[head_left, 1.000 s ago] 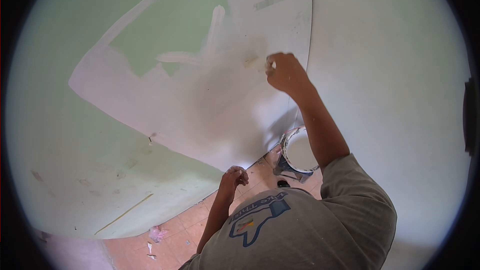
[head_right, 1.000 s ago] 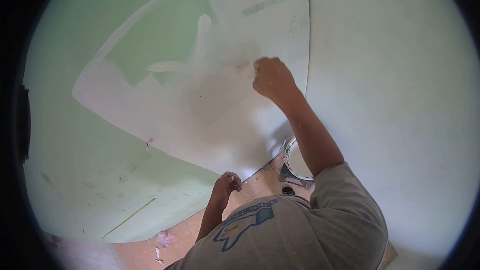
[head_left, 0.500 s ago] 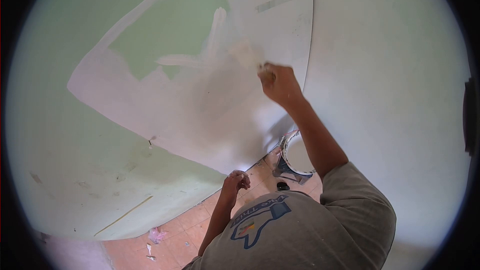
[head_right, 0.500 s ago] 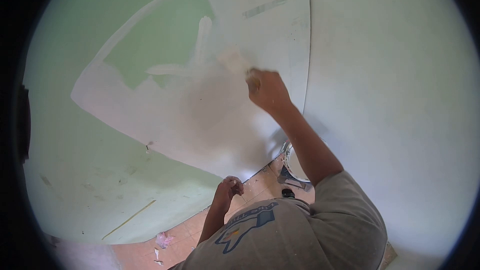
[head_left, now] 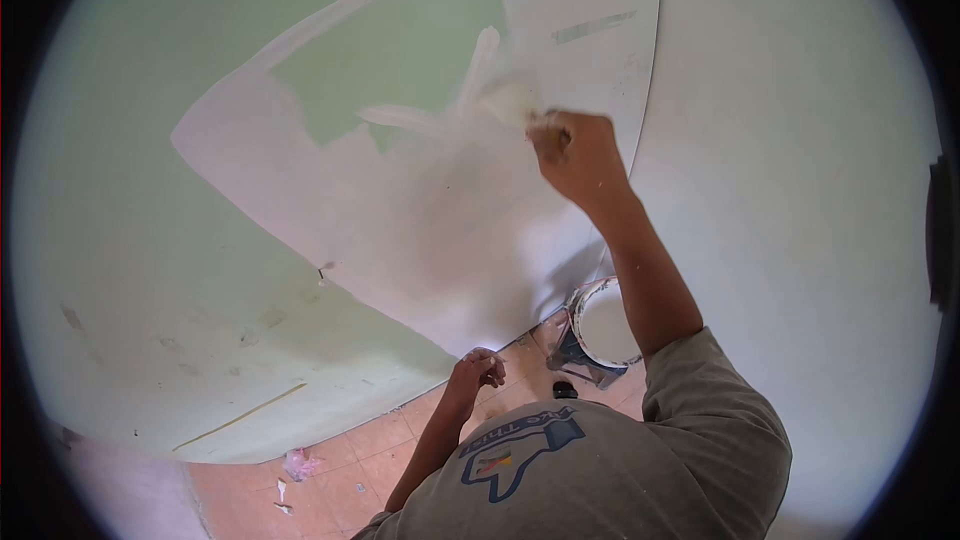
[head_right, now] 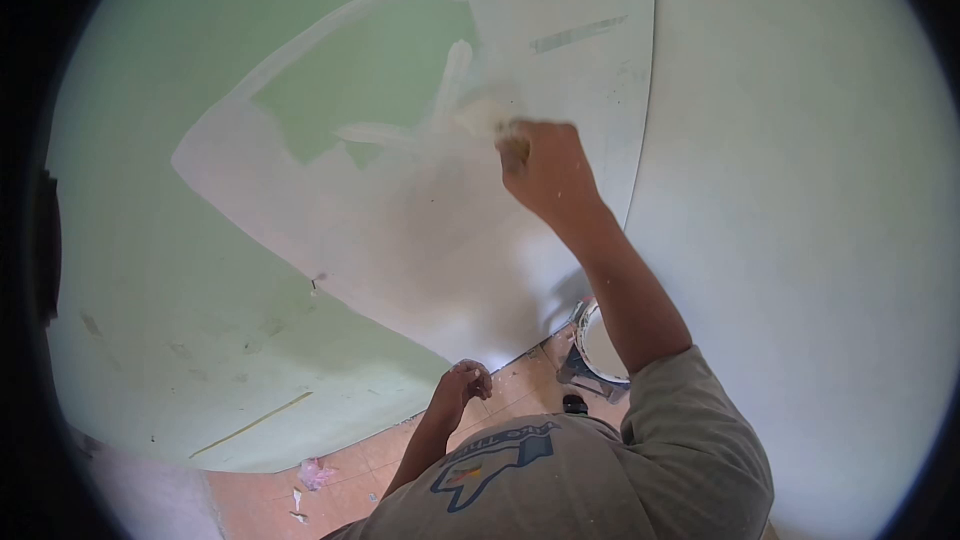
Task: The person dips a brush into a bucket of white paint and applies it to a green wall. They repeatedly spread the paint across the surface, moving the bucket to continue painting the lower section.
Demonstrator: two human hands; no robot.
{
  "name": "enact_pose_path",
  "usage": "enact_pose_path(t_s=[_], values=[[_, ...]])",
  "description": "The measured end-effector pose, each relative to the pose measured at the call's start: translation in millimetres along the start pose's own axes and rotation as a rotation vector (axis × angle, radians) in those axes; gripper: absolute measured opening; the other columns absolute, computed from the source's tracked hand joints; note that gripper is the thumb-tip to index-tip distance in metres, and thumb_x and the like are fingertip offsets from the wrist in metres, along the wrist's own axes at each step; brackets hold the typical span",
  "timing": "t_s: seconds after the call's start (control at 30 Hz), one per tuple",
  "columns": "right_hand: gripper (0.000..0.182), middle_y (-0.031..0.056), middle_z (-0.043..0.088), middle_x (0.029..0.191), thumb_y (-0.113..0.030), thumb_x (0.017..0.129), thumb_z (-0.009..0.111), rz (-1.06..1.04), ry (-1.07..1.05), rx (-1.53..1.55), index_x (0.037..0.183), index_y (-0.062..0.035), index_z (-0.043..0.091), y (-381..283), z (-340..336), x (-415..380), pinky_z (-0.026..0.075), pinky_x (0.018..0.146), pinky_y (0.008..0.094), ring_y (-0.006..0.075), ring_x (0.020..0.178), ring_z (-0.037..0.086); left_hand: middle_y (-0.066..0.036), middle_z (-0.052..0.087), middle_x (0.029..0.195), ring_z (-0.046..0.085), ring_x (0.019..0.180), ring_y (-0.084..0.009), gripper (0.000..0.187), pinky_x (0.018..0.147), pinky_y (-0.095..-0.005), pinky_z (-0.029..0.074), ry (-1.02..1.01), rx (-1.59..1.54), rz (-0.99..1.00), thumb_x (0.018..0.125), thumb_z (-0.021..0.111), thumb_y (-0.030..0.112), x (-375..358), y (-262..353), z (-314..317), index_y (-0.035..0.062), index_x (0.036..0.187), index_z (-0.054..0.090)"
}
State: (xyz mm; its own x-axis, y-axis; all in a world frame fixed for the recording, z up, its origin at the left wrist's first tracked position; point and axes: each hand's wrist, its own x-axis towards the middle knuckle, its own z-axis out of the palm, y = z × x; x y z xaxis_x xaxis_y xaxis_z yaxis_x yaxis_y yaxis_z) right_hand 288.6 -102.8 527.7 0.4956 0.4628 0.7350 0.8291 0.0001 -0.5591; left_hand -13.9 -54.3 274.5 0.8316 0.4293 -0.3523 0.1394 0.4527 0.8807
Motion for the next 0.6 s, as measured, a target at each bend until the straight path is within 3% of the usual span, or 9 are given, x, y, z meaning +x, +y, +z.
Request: enact_pose_path(t_s=[0.03, 0.17, 0.23, 0.27, 0.33, 0.37, 0.47, 0.53, 0.6], values=[[0.011, 0.0176, 0.066, 0.070, -0.004, 0.082, 0.068, -0.009, 0.046, -0.037, 0.090, 0.0003, 0.073, -14, -7, 12, 0.046, 0.053, 0.0285, 0.0194, 0.051, 0.054, -0.007, 0.063, 0.084, 0.060, 0.075, -0.0156, 0.016, 0.071, -0.0286, 0.049, -0.002, -0.005, 0.004, 0.094, 0.048, 0.016, 0, -1, -2, 0.0038, 0.098, 0.058], [0.009, 0.0127, 0.068, 0.070, -0.002, 0.083, 0.069, -0.147, 0.185, 0.120, 0.090, 0.0025, 0.073, -38, -20, 37, 0.043, 0.051, 0.0256, 0.0112, 0.051, 0.049, -0.007, 0.063, 0.084, 0.060, 0.075, -0.0159, 0.016, 0.072, -0.0292, 0.049, 0.017, -0.020, 0.015, 0.094, 0.048, 0.016, -5, -4, -6, 0.0039, 0.098, 0.058], [0.008, 0.0164, 0.066, 0.073, -0.003, 0.083, 0.068, -0.149, 0.288, 0.002, 0.089, 0.0014, 0.072, -50, -30, 28, 0.047, 0.053, 0.0338, 0.0272, 0.055, 0.061, -0.007, 0.063, 0.084, 0.060, 0.076, -0.0160, 0.016, 0.072, -0.0294, 0.049, 0.021, -0.030, 0.020, 0.095, 0.047, 0.015, -6, -2, -8, 0.0040, 0.098, 0.058], [0.007, 0.0168, 0.068, 0.077, -0.002, 0.082, 0.067, -0.112, 0.239, 0.061, 0.087, 0.0006, 0.072, -49, -25, 22, 0.050, 0.055, 0.0335, 0.0282, 0.058, 0.063, -0.007, 0.063, 0.084, 0.060, 0.075, -0.0159, 0.016, 0.072, -0.0295, 0.049, 0.032, -0.039, 0.011, 0.095, 0.047, 0.015, -8, -3, -9, 0.0039, 0.097, 0.058], [0.008, 0.0135, 0.067, 0.072, -0.002, 0.086, 0.069, -0.157, 0.140, 0.109, 0.092, 0.0005, 0.073, -5, 19, 1, 0.045, 0.053, 0.0255, 0.0135, 0.054, 0.055, -0.007, 0.063, 0.084, 0.060, 0.075, -0.0159, 0.016, 0.072, -0.0295, 0.049, 0.044, -0.047, -0.014, 0.095, 0.047, 0.015, -9, -8, -12, 0.0038, 0.097, 0.058], [0.012, 0.0163, 0.065, 0.073, -0.005, 0.081, 0.062, -0.073, 0.046, 0.060, 0.090, -0.0047, 0.070, 10, 39, -24, 0.052, 0.063, 0.0426, 0.0343, 0.063, 0.062, -0.007, 0.063, 0.084, 0.060, 0.075, -0.0158, 0.016, 0.071, -0.0294, 0.049, 0.040, -0.046, -0.022, 0.095, 0.047, 0.016, -6, -11, -15, 0.0041, 0.097, 0.058], [0.006, 0.0168, 0.061, 0.068, -0.003, 0.077, 0.057, 0.067, -0.282, -0.068, 0.079, -0.0054, 0.062, 64, 79, -113, 0.050, 0.069, 0.0492, 0.0379, 0.071, 0.062, -0.008, 0.063, 0.082, 0.060, 0.074, -0.0176, 0.015, 0.071, -0.0312, 0.048, 0.051, -0.030, -0.039, 0.094, 0.046, 0.015, -1, -10, -9, 0.0048, 0.096, 0.057], [0.006, 0.0207, 0.066, 0.077, -0.004, 0.074, 0.060, 0.396, -0.489, -0.017, 0.077, -0.0038, 0.065, 106, 102, -172, 0.053, 0.074, 0.0468, 0.0406, 0.080, 0.065, -0.008, 0.062, 0.081, 0.059, 0.074, -0.0196, 0.015, 0.071, -0.0330, 0.047, 0.073, -0.019, -0.066, 0.094, 0.045, 0.015, 2, -13, -3, 0.0053, 0.096, 0.056], [0.013, 0.0183, 0.068, 0.078, -0.008, 0.072, 0.065, 0.372, -0.521, -0.199, 0.084, -0.0031, 0.068, 182, 142, -254, 0.055, 0.071, 0.0429, 0.0384, 0.074, 0.066, -0.006, 0.063, 0.082, 0.061, 0.075, -0.0153, 0.016, 0.070, -0.0289, 0.049, 0.035, -0.020, -0.052, 0.095, 0.048, 0.018, 11, -20, -3, 0.0062, 0.097, 0.059]])
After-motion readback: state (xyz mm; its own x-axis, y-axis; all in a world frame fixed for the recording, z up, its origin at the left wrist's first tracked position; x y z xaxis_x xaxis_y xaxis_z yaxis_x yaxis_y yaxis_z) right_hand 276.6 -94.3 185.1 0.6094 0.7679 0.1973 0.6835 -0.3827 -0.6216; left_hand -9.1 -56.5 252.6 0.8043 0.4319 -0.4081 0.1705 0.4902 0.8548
